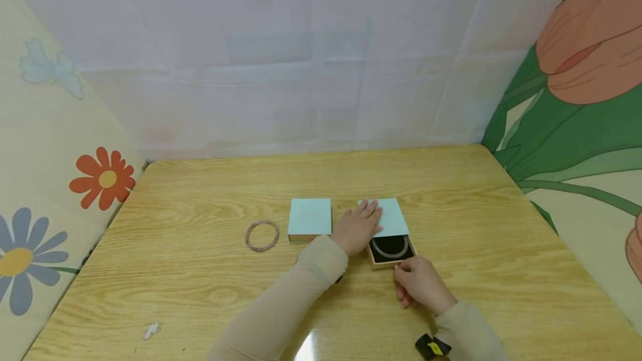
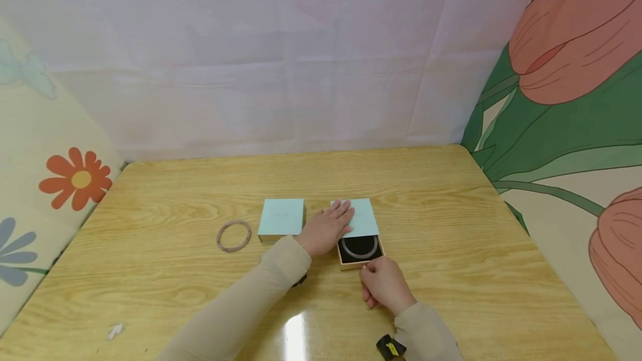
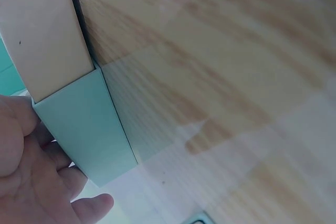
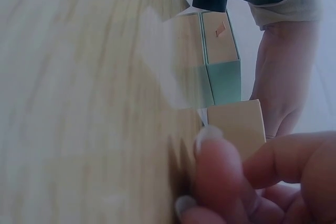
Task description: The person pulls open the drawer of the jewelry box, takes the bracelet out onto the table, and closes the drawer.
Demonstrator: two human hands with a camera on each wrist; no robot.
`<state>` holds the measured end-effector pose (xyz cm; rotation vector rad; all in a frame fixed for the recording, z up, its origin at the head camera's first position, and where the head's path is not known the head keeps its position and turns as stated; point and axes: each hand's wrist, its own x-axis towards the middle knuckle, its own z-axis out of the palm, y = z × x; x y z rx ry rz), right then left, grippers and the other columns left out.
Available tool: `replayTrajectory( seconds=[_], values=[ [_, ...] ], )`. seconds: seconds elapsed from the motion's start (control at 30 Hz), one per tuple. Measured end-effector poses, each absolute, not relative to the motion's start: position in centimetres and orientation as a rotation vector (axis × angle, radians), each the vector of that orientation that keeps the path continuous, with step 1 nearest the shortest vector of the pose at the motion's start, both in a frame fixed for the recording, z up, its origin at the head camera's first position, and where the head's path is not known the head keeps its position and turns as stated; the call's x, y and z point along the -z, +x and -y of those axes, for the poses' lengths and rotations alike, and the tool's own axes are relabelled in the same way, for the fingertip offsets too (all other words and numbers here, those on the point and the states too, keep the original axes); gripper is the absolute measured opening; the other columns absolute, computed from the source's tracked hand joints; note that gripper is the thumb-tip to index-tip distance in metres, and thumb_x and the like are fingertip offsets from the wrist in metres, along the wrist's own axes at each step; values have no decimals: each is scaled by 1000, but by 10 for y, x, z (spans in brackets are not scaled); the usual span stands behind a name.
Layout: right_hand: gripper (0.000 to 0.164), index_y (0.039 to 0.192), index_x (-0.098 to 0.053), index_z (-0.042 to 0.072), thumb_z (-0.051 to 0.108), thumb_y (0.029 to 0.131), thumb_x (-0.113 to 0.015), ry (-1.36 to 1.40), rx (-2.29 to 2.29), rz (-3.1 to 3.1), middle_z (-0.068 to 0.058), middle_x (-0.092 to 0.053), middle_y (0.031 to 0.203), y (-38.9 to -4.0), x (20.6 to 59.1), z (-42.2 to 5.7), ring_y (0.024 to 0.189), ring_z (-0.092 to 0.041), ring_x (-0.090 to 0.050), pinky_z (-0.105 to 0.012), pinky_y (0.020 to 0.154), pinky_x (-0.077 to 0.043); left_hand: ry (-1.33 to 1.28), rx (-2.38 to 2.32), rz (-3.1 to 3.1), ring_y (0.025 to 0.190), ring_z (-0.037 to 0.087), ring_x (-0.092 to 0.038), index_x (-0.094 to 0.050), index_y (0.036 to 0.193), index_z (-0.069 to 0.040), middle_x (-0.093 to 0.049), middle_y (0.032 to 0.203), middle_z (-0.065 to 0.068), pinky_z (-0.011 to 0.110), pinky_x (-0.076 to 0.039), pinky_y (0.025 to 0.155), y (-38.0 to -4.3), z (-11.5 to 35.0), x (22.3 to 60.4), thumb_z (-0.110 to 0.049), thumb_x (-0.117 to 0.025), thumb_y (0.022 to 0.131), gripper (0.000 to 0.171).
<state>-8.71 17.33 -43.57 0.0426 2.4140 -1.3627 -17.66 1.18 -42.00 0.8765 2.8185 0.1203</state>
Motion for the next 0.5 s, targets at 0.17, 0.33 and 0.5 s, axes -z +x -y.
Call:
replayTrajectory(
  seconds=[0.17, 0.33, 0.5],
  values=[
    [37, 61, -58, 0, 5, 96, -47, 44, 1366, -2408, -2, -55, 49, -87, 435, -173, 38, -11, -53, -27, 39, -48, 874, -109, -2823, 147, 20, -12, -25, 155, -14, -15, 161, 3, 42, -25, 115, -176, -12, 420, -37, -30, 106, 54],
    [36, 61, -57, 0, 5, 95, -48, 36, 1368, -2416, -2, -54, 48, -86, 436, -174, 38, -11, -52, -27, 39, -48, 874, -112, -2827, 147, 20, -12, -25, 155, -14, -15, 161, 3, 42, -25, 115, -176, -12, 420, -37, -30, 106, 54],
    [36, 61, -57, 1, 5, 96, -48, 39, 1357, -2422, -2, -54, 48, -85, 437, -174, 38, -12, -53, -27, 39, -48, 868, -103, -2825, 147, 19, -12, -25, 155, -15, -14, 161, 2, 42, -25, 115, -176, -13, 420, -37, -30, 106, 54]
  ],
)
